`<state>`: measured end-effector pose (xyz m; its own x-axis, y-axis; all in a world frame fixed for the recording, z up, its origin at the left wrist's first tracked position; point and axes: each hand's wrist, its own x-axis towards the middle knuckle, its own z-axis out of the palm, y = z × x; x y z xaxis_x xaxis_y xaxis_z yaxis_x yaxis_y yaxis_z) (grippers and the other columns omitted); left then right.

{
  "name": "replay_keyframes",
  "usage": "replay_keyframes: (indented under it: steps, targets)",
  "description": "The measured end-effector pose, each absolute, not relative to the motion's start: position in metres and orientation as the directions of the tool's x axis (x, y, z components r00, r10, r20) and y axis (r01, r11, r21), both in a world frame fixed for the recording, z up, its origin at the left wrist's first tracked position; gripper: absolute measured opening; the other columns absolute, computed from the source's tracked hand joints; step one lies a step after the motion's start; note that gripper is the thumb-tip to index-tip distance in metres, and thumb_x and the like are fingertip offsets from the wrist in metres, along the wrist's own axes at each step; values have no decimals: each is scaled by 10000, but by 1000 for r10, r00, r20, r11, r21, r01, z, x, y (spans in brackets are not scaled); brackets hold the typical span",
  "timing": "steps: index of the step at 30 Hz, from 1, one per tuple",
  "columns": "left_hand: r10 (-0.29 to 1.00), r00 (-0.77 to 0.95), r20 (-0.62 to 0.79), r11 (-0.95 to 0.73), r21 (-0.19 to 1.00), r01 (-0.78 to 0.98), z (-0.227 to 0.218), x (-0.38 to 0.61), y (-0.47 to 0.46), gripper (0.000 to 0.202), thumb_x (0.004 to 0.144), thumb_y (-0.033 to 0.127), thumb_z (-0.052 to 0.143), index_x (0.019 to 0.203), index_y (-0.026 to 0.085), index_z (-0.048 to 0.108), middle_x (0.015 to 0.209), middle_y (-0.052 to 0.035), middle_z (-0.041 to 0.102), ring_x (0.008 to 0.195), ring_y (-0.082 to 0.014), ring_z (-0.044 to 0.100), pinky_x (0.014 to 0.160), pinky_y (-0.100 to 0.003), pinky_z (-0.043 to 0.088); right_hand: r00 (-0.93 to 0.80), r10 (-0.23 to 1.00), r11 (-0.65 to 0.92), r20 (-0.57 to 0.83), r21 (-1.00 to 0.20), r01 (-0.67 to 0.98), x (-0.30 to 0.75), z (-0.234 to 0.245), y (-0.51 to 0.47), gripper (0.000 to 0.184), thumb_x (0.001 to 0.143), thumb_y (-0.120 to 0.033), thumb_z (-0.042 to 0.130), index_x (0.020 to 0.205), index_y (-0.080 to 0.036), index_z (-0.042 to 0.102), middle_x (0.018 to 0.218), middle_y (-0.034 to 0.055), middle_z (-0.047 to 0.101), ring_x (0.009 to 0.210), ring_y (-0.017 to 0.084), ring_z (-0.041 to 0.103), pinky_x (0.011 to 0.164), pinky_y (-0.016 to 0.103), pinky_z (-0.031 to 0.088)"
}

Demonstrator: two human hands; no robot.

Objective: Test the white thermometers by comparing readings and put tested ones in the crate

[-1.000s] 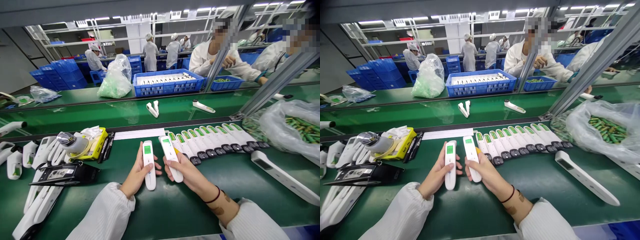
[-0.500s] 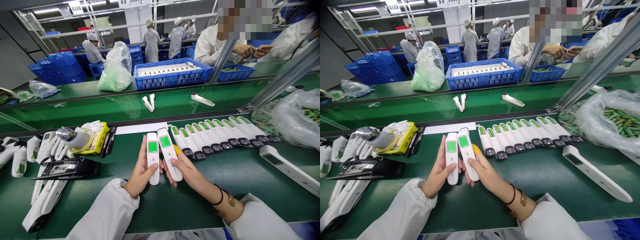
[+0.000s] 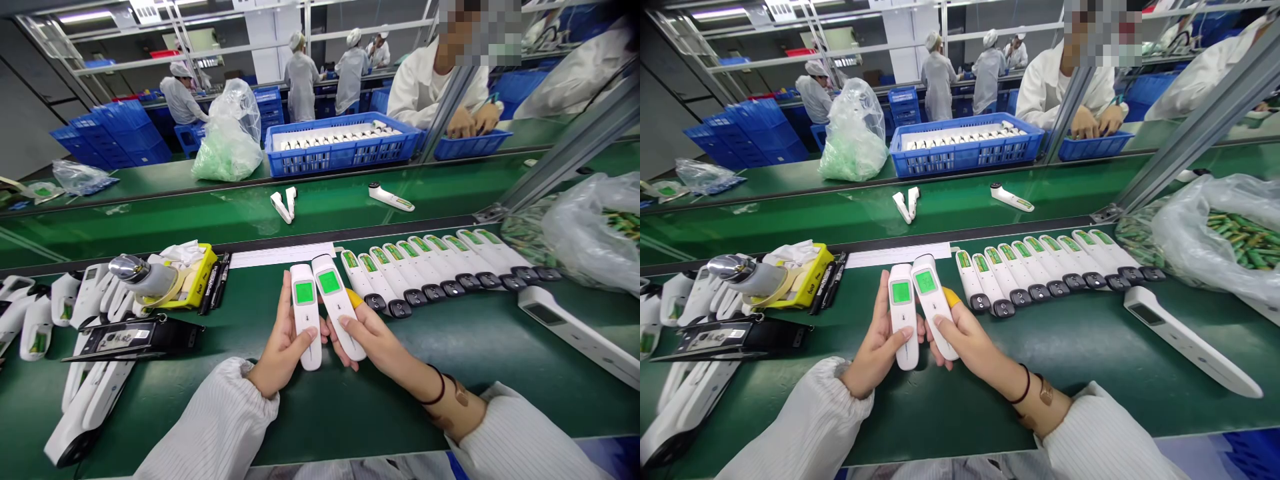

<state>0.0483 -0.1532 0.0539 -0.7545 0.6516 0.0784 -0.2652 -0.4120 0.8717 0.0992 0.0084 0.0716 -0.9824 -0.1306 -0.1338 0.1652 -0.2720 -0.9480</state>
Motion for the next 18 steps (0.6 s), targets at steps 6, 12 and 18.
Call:
replay_keyframes:
  steps: [6,12,18]
  targets:
    - [678,-733,50,-380,878,-291,57,49,-155,849,918,219,521,1459,384,-112,1018,-22,624,806,-115,570,794,-280,491,-980,-120,-251,-160,-950,186,98,73,9,312,877,-440,518,1045,-204,404,745,-38,534,380,57,490,294,157,356]
    - [664,-746,51,-387,877,-285,53,46,-154,840,912,248,532,1461,403,-84,1090,-27,631,878,-147,602,860,-329,489,-975,-120,-231,-189,-949,213,98,70,8,308,869,-485,528,933,-197,438,675,-39,521,408,69,474,335,182,353]
    - [488,-872,29,-360,917,-171,58,43,-153,949,828,268,661,1454,441,-31,1331,-29,520,1016,-174,600,890,-309,496,-972,-170,-148,-161,-971,187,96,64,1,403,850,-556,543,900,-156,535,659,6,580,492,77,467,466,211,378]
